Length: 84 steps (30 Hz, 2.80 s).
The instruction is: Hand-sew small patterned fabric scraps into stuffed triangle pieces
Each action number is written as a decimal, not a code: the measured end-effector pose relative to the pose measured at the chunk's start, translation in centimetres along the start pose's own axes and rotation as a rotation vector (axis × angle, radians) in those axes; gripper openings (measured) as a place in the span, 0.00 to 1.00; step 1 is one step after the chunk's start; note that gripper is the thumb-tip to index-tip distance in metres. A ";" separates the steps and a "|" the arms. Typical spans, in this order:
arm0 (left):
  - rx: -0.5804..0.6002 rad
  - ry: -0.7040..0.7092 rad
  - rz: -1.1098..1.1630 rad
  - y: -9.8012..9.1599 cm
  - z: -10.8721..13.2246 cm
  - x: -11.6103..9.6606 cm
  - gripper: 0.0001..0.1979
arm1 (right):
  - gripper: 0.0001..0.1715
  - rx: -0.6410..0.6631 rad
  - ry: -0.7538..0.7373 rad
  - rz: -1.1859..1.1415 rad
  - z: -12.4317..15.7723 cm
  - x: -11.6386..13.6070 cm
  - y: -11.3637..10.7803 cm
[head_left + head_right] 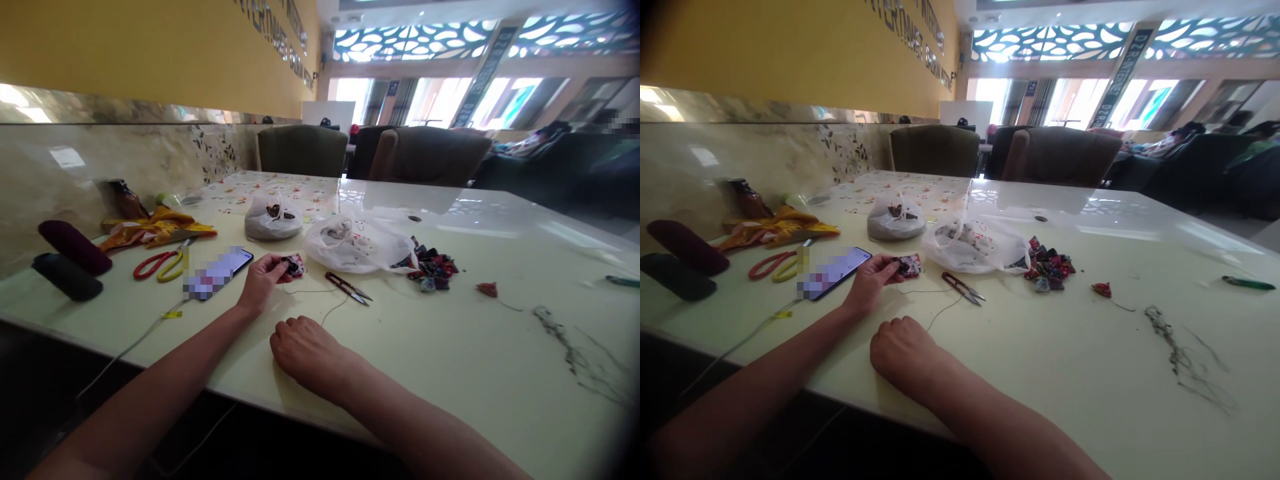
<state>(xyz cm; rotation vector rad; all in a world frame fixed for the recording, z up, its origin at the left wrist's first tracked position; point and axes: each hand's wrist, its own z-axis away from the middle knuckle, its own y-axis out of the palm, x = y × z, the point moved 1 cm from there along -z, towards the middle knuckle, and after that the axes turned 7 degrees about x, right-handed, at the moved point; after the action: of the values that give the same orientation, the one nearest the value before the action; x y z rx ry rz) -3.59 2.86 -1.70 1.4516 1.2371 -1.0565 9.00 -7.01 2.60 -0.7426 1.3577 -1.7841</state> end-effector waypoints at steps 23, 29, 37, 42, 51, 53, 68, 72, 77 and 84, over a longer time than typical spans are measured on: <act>0.241 0.064 -0.150 1.3 1.4 -1.1 0.11 | 0.09 -0.848 0.302 -0.783 0.6 -9.7 1.3; 0.199 0.072 -0.144 1.5 1.4 -1.5 0.11 | 0.10 -0.846 0.296 -0.732 0.6 -9.4 1.0; 0.200 0.114 -0.171 1.2 1.2 -1.2 0.12 | 0.10 -0.910 0.256 -0.671 0.6 -9.3 1.1; 0.205 0.154 -0.205 1.1 1.1 -1.0 0.10 | 0.10 -0.918 0.247 -0.638 0.6 -9.2 1.2; 0.201 0.230 -0.284 1.0 1.2 -0.9 0.08 | 0.10 -0.907 0.257 -0.600 0.6 -9.2 1.3; 0.203 0.245 -0.305 1.0 1.2 -0.8 0.07 | 0.10 -0.892 0.257 -0.584 0.6 -9.2 1.3; 0.205 0.434 -0.569 1.0 1.7 -1.2 0.05 | 0.11 -0.790 0.331 -0.514 0.4 -8.6 1.5; 0.228 0.311 -0.458 1.0 1.6 -1.1 0.07 | 0.10 -0.836 0.306 -0.768 0.2 -8.8 1.6; 0.228 0.202 -0.329 1.2 1.6 -1.4 0.10 | 0.09 -0.877 0.189 -1.144 -0.2 -9.1 1.7; 0.243 0.122 -0.240 1.4 1.6 -1.5 0.13 | 0.08 -0.872 0.189 -1.460 -0.5 -8.8 1.9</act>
<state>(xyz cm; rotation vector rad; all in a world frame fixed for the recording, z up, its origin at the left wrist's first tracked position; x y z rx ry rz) -2.47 0.90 -0.45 1.5979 1.4363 -1.3336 13.80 0.35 0.63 -2.5746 1.9142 -2.1679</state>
